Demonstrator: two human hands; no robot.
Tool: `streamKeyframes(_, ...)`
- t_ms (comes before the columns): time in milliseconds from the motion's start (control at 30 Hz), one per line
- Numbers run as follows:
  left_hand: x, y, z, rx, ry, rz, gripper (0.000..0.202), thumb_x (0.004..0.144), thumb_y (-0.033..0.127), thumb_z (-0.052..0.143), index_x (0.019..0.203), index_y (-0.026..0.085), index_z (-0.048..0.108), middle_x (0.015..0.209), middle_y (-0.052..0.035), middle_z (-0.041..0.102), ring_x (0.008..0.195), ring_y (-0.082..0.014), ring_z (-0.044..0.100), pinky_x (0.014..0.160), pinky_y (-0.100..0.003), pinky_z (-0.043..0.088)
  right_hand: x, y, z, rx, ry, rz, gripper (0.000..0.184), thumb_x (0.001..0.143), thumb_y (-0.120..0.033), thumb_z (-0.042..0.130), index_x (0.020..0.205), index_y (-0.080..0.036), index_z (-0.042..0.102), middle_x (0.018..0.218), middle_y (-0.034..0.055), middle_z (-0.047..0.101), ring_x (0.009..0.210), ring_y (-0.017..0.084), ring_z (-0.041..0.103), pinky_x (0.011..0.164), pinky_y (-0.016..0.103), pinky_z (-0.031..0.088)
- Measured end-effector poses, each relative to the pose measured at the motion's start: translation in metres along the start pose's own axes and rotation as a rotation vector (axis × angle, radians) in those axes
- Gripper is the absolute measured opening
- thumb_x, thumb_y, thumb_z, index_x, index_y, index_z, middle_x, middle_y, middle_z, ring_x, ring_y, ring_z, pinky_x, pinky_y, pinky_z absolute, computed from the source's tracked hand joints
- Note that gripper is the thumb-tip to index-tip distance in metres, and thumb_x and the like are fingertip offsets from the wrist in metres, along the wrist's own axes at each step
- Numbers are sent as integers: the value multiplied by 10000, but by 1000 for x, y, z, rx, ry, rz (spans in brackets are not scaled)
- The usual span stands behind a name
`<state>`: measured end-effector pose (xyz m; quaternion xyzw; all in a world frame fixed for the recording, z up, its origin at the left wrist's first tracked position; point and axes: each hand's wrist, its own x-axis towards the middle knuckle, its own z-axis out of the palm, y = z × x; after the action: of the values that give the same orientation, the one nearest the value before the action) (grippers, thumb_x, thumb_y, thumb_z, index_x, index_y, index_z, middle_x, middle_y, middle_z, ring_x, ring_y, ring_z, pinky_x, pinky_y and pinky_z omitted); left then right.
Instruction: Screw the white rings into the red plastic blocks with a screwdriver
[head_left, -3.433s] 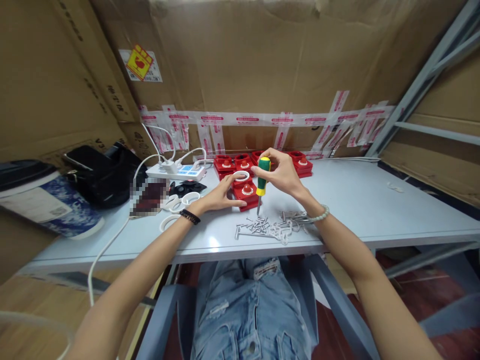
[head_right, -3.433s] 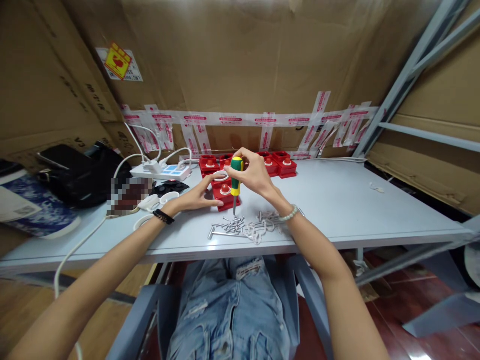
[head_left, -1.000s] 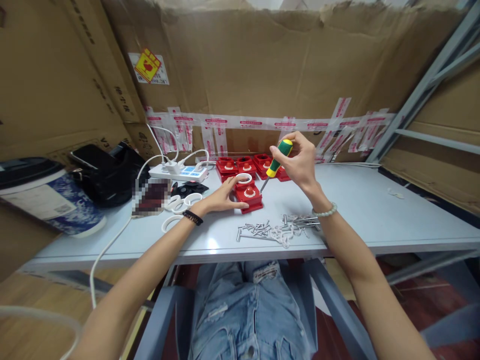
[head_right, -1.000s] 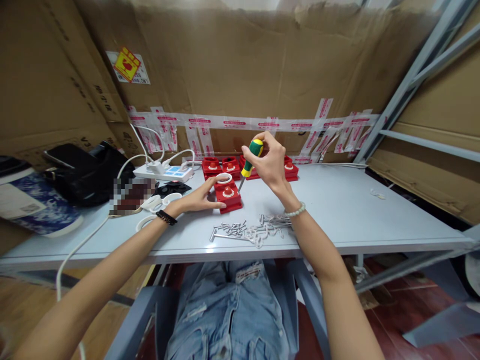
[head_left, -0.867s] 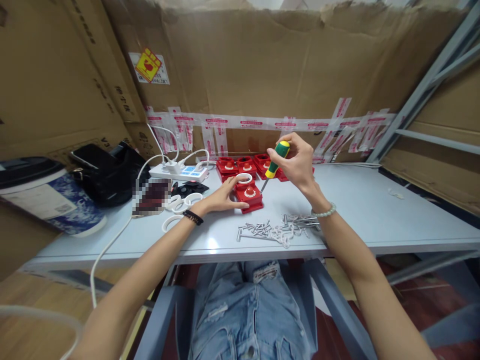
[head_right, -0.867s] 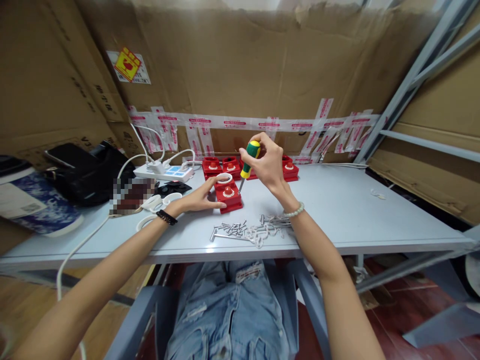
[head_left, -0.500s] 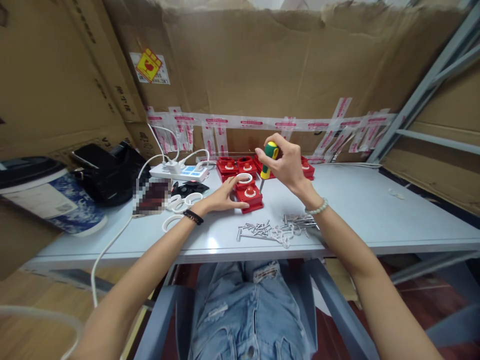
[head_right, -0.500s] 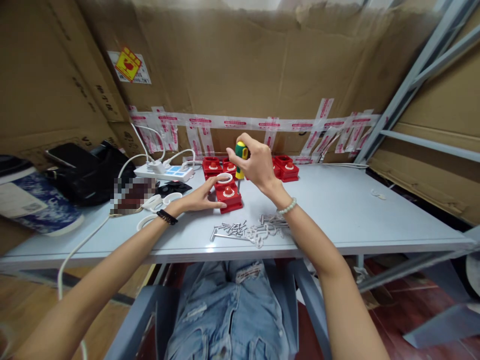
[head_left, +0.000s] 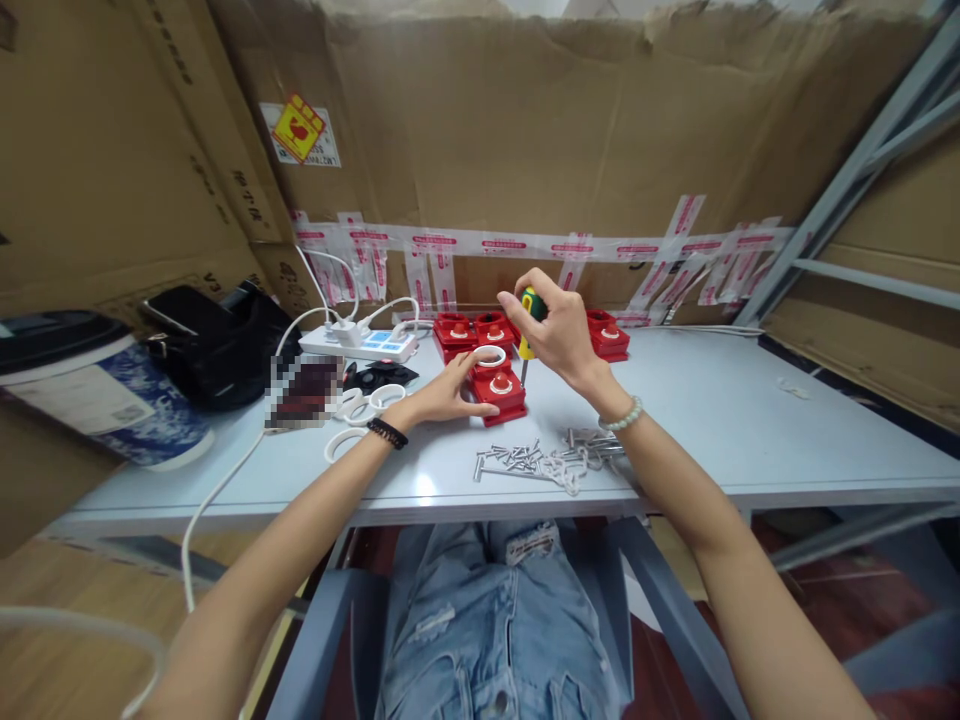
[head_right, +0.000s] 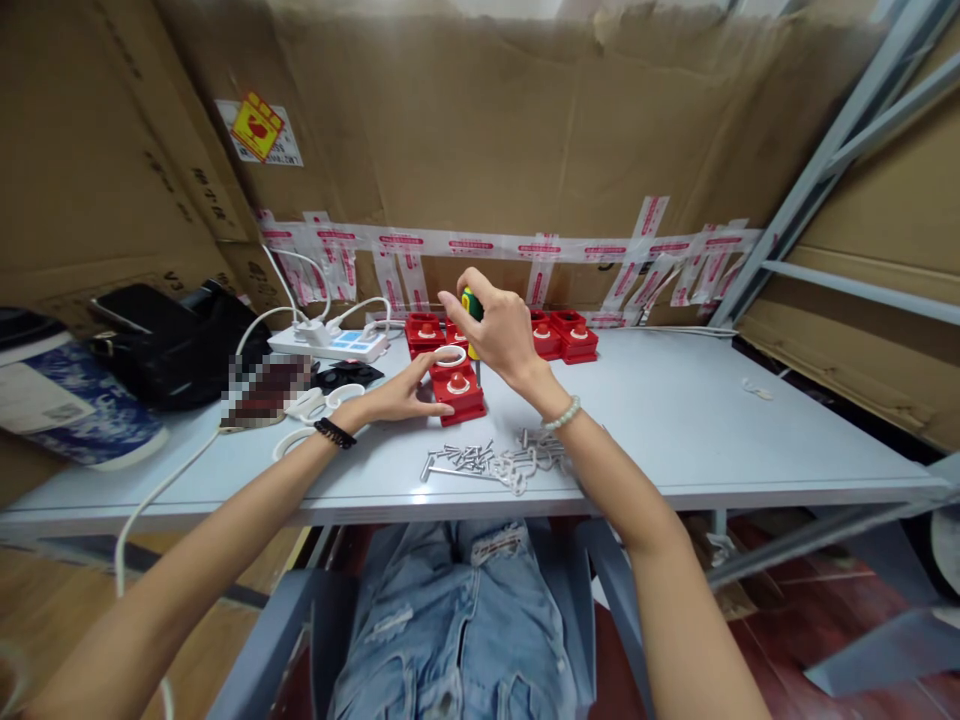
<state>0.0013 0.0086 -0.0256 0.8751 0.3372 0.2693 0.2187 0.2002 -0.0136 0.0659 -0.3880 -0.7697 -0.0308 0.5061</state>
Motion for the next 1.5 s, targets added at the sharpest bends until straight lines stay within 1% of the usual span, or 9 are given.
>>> streamKeyframes(200,0,3,-3,0,-20,-19,813,727,550,706,1403,275,349,1507,-90,342,1416,-301,294,1167,-460,268,-2,-3,-10,102,-188,-7,215,912,-262,409,1087,-248,533,718,-31,588,567,110,477,604,263,389)
streamKeyframes(433,-1,5,-4,-9,-51,-35,752,806,565,613,1433,291,301,1507,-84,331,1400,-305,313,1131,-473,320,0,8,-10,-119,-9,47,214,892,-420,506,920,-227,596,573,-36,507,495,122,416,563,281,343)
streamKeyframes(600,0,7,-1,28,-16,-42,719,820,570,587,1418,270,325,1495,-94,353,1392,-317,322,1154,-493,274,-2,6,-16,32,-148,27,282,902,-254,408,1145,-240,550,659,-35,576,513,118,446,603,278,392)
streamKeyframes(667,1,6,-1,32,-11,-24,707,815,565,595,1404,265,345,1508,-90,339,1399,-317,313,1163,-486,260,-2,5,-16,64,-189,-2,277,902,-265,434,1154,-247,547,687,-34,586,519,111,445,598,270,395)
streamKeyframes(867,0,6,-1,19,-10,-19,711,816,548,609,1410,262,342,1522,-92,329,1403,-306,315,1154,-476,283,0,9,-8,-236,26,48,221,873,-418,548,949,-223,618,571,-21,501,515,132,442,590,286,352)
streamKeyframes(1033,0,7,-2,15,-13,-19,700,807,544,618,1400,274,362,1517,-79,339,1402,-305,317,1163,-473,271,-2,8,-13,76,-187,-24,322,934,-271,381,1222,-259,524,759,-15,618,560,119,496,614,273,411)
streamKeyframes(1100,0,7,-2,15,-12,-19,707,806,546,620,1404,277,358,1518,-79,338,1400,-302,322,1163,-470,273,-2,5,-14,93,-219,-43,307,923,-265,417,1207,-255,534,780,-15,629,559,110,486,595,266,408)
streamKeyframes(1267,1,2,0,16,1,-29,755,808,566,614,1439,275,318,1504,-97,357,1401,-303,328,1153,-468,299,-1,1,-10,-231,-64,-60,168,883,-325,552,986,-208,614,676,0,603,547,114,453,574,277,341)
streamKeyframes(1500,0,5,-4,131,68,-82,819,788,604,618,1477,328,270,1548,-93,287,1450,-359,220,1147,-572,256,-1,1,-10,-498,-31,17,236,898,-399,526,981,-207,636,636,4,621,547,128,490,550,271,263)
